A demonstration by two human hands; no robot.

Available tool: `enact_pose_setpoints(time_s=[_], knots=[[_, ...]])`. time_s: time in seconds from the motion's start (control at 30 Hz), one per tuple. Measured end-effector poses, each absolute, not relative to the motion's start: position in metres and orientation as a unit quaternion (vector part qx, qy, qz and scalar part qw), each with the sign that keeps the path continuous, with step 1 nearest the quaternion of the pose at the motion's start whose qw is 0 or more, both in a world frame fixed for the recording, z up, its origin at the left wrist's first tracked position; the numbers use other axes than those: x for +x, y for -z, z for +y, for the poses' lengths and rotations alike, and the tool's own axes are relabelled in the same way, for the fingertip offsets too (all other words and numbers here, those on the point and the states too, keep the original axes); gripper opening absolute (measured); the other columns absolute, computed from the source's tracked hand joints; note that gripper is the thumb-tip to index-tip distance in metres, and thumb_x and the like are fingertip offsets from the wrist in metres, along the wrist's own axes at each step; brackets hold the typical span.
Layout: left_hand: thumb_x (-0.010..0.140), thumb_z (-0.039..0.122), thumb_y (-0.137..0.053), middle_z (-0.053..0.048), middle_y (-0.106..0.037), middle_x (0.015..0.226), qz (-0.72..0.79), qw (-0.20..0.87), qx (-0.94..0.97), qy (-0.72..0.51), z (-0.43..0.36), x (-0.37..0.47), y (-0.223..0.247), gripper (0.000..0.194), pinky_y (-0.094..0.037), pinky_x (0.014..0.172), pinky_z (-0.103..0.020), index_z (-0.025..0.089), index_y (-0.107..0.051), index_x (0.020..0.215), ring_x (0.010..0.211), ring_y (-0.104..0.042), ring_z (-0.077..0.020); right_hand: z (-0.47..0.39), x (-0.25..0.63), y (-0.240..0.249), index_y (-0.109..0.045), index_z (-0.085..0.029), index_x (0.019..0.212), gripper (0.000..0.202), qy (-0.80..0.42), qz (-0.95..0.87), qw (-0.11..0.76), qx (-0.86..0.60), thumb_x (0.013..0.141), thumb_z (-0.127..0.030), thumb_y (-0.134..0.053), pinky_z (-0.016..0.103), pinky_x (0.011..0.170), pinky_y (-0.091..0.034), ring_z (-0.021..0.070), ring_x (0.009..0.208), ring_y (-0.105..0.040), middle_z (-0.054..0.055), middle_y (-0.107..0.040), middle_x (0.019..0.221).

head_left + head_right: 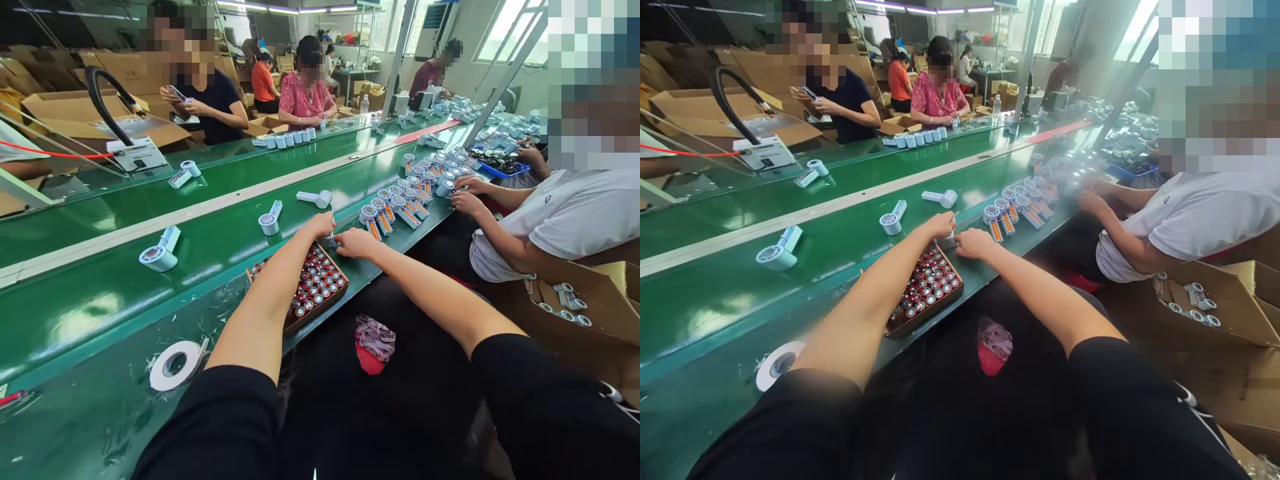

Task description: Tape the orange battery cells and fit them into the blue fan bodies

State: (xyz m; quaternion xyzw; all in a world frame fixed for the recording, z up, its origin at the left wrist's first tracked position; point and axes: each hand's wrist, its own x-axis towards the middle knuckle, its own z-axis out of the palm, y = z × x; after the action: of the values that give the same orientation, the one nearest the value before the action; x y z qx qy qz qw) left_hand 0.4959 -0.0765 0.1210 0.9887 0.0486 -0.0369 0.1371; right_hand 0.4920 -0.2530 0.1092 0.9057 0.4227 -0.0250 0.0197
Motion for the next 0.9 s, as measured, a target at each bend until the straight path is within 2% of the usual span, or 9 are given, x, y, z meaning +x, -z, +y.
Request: enact_pose_setpoints(time_s=[0.17,0.3,0.43,0.5,0.57,0.63,0.67,0.77,0.9], knots=[[0.101,0.03,-0.063,-0.013,-0.068,0.128,0.024,0.122,0.992,0.036,-0.096,0.491,-0.119,0.038,-0.055,0.102,-0.047,0.015,-0.058,0.136,0.118,-0.066,-0.0265,-0.271,0.505,-0.114,-0.07,-0.025,0.134,0.042,0.053,0.448,0.05,0.891,0.097,-0.04,-0.055,0.039,0.096,-0.051,0.033,0.116,-0.069,0.013,-0.076,0.124],[0.098,0.022,-0.061,-0.017,-0.071,0.125,-0.013,0.112,0.994,0.011,-0.104,0.478,-0.126,0.035,-0.053,0.1,-0.04,0.016,-0.058,0.133,0.12,-0.067,-0.0284,-0.27,0.507,-0.119,-0.077,-0.024,0.119,0.029,0.056,0.49,0.058,0.868,0.097,-0.031,-0.058,0.032,0.093,-0.05,0.0275,0.11,-0.072,0.01,-0.078,0.118],[0.1,0.032,-0.06,-0.012,-0.071,0.128,-0.041,0.121,0.991,-0.046,-0.063,0.46,-0.135,0.043,-0.053,0.098,-0.033,0.021,-0.054,0.141,0.115,-0.068,-0.0236,-0.265,0.504,-0.116,-0.08,-0.027,0.103,0.017,0.038,0.528,0.064,0.846,0.094,-0.025,-0.066,0.026,0.088,-0.049,0.024,0.108,-0.074,0.004,-0.08,0.113],[0.1,0.039,-0.06,-0.013,-0.064,0.141,-0.019,0.123,0.988,-0.089,-0.017,0.448,-0.134,0.051,-0.049,0.107,-0.036,0.02,-0.05,0.146,0.127,-0.062,-0.0263,-0.265,0.516,-0.116,-0.079,-0.03,0.112,0.02,0.015,0.526,0.058,0.848,0.097,-0.032,-0.065,0.025,0.086,-0.05,0.0234,0.108,-0.074,0.002,-0.08,0.114],[0.096,0.042,-0.064,-0.015,-0.053,0.155,0.013,0.114,0.986,-0.118,0.036,0.433,-0.127,0.058,-0.04,0.118,-0.045,0.018,-0.05,0.148,0.143,-0.047,-0.0336,-0.26,0.543,-0.119,-0.073,-0.031,0.129,0.032,-0.022,0.498,0.045,0.866,0.104,-0.041,-0.057,0.027,0.086,-0.051,0.0245,0.111,-0.074,0.003,-0.079,0.12],[0.092,0.038,-0.069,-0.012,-0.045,0.163,0.011,0.098,0.99,-0.097,0.083,0.417,-0.115,0.06,-0.031,0.124,-0.051,0.02,-0.053,0.148,0.15,-0.035,-0.0375,-0.245,0.583,-0.127,-0.067,-0.026,0.139,0.042,-0.067,0.445,0.035,0.892,0.107,-0.045,-0.049,0.032,0.086,-0.052,0.0287,0.112,-0.074,0.008,-0.078,0.122],[0.091,0.035,-0.069,-0.01,-0.043,0.165,-0.005,0.092,0.993,-0.076,0.102,0.41,-0.109,0.06,-0.03,0.125,-0.051,0.022,-0.054,0.148,0.151,-0.035,-0.0367,-0.234,0.605,-0.131,-0.066,-0.022,0.14,0.045,-0.088,0.416,0.032,0.905,0.107,-0.045,-0.047,0.035,0.086,-0.052,0.0316,0.111,-0.074,0.012,-0.078,0.122],[0.089,0.028,-0.068,-0.009,-0.044,0.165,-0.059,0.093,0.992,-0.061,0.13,0.401,-0.09,0.061,-0.034,0.123,-0.046,0.024,-0.054,0.148,0.146,-0.043,-0.0309,-0.194,0.665,-0.14,-0.075,-0.016,0.126,0.041,-0.116,0.35,0.036,0.929,0.102,-0.041,-0.053,0.04,0.082,-0.053,0.0369,0.105,-0.074,0.019,-0.078,0.114],[0.087,0.018,-0.064,-0.01,-0.055,0.153,-0.103,0.139,0.978,-0.12,0.125,0.406,-0.076,0.053,-0.044,0.113,-0.036,0.025,-0.059,0.14,0.132,-0.056,-0.024,-0.157,0.698,-0.139,-0.082,-0.017,0.1,0.028,-0.105,0.327,0.048,0.938,0.094,-0.034,-0.061,0.039,0.077,-0.054,0.0353,0.095,-0.075,0.019,-0.079,0.099]])
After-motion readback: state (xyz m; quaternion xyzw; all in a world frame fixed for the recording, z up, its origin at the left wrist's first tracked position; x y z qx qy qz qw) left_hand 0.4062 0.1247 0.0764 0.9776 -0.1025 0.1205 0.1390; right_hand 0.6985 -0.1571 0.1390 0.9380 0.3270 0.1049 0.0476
